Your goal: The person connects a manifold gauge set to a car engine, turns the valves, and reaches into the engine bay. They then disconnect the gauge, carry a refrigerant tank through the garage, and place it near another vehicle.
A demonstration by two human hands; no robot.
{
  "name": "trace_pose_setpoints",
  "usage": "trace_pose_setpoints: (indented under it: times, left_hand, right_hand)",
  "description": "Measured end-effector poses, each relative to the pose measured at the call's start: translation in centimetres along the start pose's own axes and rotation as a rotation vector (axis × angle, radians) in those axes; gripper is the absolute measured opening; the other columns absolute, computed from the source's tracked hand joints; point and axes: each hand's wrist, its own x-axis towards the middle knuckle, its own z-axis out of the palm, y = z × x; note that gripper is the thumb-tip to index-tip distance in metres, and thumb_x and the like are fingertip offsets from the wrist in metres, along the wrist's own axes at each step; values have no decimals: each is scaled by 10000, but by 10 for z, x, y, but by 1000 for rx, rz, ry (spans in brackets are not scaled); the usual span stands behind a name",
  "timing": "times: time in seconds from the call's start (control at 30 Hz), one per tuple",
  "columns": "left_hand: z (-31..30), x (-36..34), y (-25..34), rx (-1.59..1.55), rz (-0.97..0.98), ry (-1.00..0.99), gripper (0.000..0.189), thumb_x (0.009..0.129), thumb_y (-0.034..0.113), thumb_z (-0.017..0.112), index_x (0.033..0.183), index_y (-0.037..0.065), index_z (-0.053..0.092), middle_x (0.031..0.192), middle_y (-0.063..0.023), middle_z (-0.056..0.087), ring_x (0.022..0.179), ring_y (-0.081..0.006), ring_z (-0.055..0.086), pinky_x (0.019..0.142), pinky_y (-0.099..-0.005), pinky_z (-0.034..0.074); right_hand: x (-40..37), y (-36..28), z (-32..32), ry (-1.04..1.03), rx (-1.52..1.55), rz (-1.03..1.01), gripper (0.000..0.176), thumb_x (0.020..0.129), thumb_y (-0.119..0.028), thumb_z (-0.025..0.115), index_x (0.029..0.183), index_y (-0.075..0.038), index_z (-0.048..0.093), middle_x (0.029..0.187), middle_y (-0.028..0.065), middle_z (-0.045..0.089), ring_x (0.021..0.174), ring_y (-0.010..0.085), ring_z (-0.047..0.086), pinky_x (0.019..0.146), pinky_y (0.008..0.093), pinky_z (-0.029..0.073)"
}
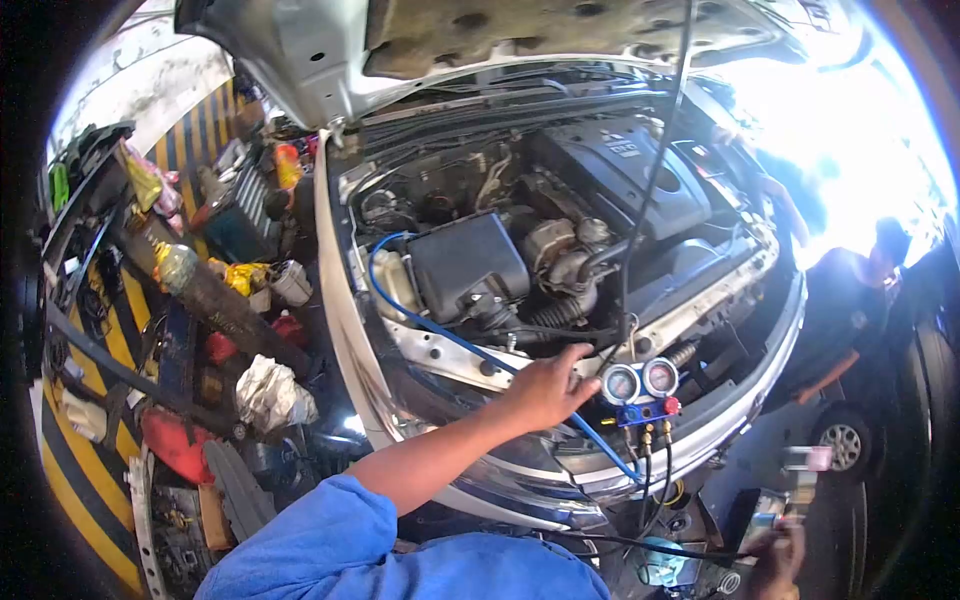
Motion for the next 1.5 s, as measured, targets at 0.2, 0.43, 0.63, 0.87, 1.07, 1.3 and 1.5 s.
trace_pose_setpoints:
  times: [0.2,0.43,0.63,0.87,1.07,1.3,1.5]
  left_hand:
    - [-39,-1,-25,-91,75,-22,604,924,380,681,1378,34,482,1055,-171,645,954,-350,657,829,-430,526]
    - [-169,58,-126,206,-181,181,539,895,364,694,1321,62,562,1014,-132,709,923,-331,692,819,-433,543]
    - [-246,140,-229,302,-273,243,445,892,333,697,1209,23,650,1029,-183,720,969,-342,698,842,-425,547]
    - [-253,227,-321,335,-324,66,402,910,348,664,1153,28,685,1117,-190,711,1064,-348,677,915,-430,531]
    - [-229,281,-380,556,-339,-284,376,907,341,647,1177,85,700,1187,-175,696,1142,-347,645,979,-451,504]
    - [-164,329,-433,605,-279,-686,473,834,282,731,1262,96,654,1247,-166,687,1157,-319,654,965,-429,506]
    - [-130,372,-530,586,-274,-770,407,897,301,633,1228,69,587,1257,-242,651,1158,-386,625,965,-454,466]
  right_hand:
    - [31,-11,-101,700,445,-70,466,985,-334,600,1292,16,582,1119,160,628,927,250,607,808,363,505]
    - [58,15,-50,860,387,111,449,983,-347,594,1250,14,595,1091,170,600,910,274,587,807,393,494]
    - [86,42,32,851,322,275,393,999,-353,573,1201,-17,599,982,113,550,806,228,529,715,363,448]
    - [139,72,118,843,238,423,337,1017,-360,548,1144,-53,603,856,48,491,685,173,461,608,327,394]
    - [168,96,157,865,161,507,300,1033,-366,527,1095,-84,607,747,-9,440,580,127,403,516,297,348]
    - [133,96,133,984,45,629,276,1051,-373,502,1038,-120,612,620,-74,381,459,72,335,409,262,294]
    - [113,112,118,880,155,621,268,1072,-336,466,1075,-95,583,614,-69,335,464,68,329,425,245,309]
